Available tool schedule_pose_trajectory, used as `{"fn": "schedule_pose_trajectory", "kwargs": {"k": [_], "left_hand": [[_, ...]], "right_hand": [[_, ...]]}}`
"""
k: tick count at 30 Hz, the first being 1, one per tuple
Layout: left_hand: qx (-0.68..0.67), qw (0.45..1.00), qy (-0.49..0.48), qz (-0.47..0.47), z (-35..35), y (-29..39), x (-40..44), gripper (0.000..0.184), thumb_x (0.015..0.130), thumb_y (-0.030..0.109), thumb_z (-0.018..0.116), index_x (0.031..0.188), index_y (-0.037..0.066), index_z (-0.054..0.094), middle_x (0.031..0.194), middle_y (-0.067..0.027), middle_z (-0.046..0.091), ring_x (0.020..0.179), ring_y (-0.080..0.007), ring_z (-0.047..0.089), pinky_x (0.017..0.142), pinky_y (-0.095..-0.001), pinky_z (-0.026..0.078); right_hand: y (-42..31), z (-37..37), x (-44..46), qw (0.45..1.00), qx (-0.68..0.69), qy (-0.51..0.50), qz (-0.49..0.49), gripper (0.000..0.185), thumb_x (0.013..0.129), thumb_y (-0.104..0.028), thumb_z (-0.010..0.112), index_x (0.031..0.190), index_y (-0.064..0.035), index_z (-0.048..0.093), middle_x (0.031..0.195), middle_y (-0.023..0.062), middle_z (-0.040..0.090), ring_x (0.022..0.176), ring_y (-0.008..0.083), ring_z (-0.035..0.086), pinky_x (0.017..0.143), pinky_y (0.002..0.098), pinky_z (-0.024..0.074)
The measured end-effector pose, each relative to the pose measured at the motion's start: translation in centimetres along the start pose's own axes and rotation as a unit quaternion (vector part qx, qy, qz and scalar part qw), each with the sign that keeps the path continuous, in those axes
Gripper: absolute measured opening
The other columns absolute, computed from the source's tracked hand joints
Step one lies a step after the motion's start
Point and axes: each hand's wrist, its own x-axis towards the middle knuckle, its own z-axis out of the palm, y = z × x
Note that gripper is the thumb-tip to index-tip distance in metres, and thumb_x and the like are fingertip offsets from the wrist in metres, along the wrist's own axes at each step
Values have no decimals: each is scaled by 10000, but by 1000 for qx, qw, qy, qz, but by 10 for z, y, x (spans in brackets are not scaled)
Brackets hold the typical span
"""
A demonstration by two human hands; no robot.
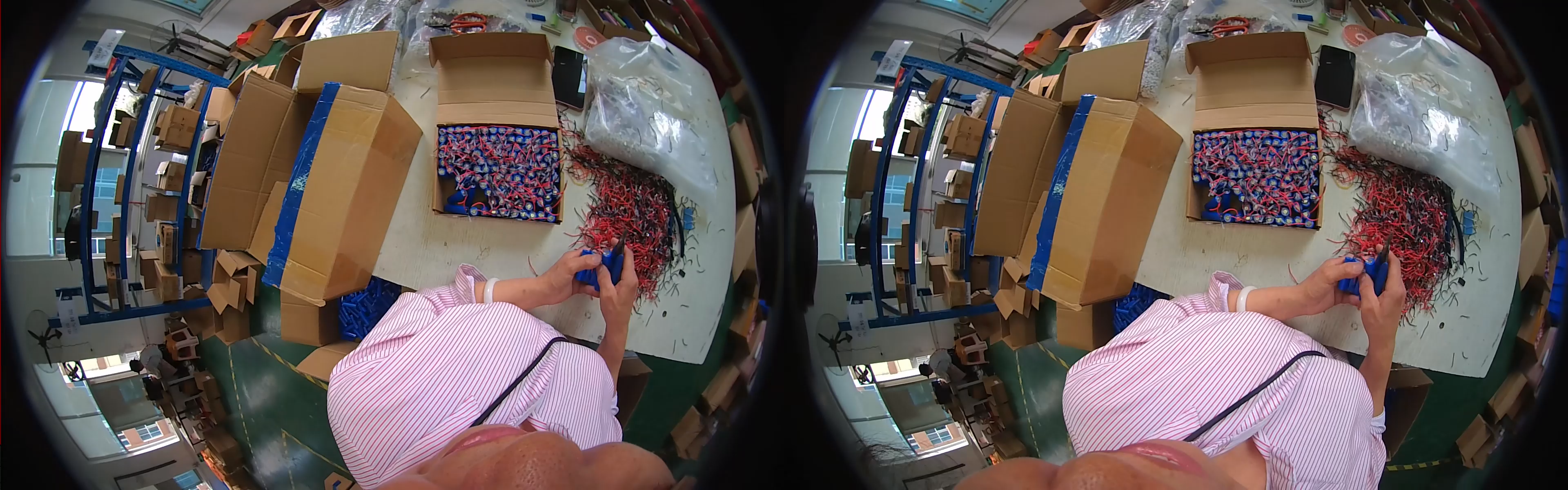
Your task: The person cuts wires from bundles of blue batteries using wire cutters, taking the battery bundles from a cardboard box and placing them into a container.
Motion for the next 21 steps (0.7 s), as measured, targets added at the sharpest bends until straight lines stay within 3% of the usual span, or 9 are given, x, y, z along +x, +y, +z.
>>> {"fn": "schedule_pose_trajectory", "kwargs": {"k": [1,5,7,9,13,19,21], "left_hand": [[-27,999,18,-10,6,3,-2,411,805,323,593,1121,76,501,952,-29,595,846,-135,597,678,-278,540],[-42,998,-5,-38,25,-14,-4,433,776,216,624,1147,44,480,1012,-78,592,893,-184,605,756,-352,536],[8,1000,-12,-24,9,6,-2,415,751,171,637,1110,25,491,977,-79,586,855,-180,600,697,-349,552],[-18,1000,-5,-13,12,6,-2,378,773,108,611,1107,-4,474,1009,-94,582,865,-189,605,727,-366,556],[-19,1000,-7,-10,11,8,-2,349,783,111,614,1080,-19,486,1024,-104,581,861,-192,610,771,-360,548],[1,1000,-9,-5,6,12,-2,286,771,124,644,996,-17,537,873,-98,618,778,-181,620,599,-265,513],[41,999,-4,29,8,13,-3,289,758,100,655,989,1,512,807,-81,613,710,-167,617,509,-225,450]], "right_hand": [[1,-5,-1,1000,-14,-8,-5,426,766,-44,568,1172,32,464,1059,159,584,933,243,578,829,323,435],[21,-28,-21,998,51,18,24,448,735,-53,610,1162,-12,482,886,73,573,760,141,532,701,265,451],[-3,-17,0,994,100,-6,53,492,715,-52,622,1184,-30,478,887,29,560,743,83,513,672,229,445],[-3,-19,-2,989,132,-6,66,544,704,-48,640,1220,-70,470,873,4,525,754,75,512,675,213,438],[-9,-21,-4,975,213,13,65,536,717,2,618,1229,-53,470,851,0,526,748,69,527,693,207,448],[-12,-19,-5,982,181,26,48,451,745,55,590,1178,-30,494,801,2,529,657,55,530,574,194,458],[-8,-14,-6,987,160,13,21,432,759,56,581,1173,-21,484,788,17,538,621,58,532,529,212,464]]}}
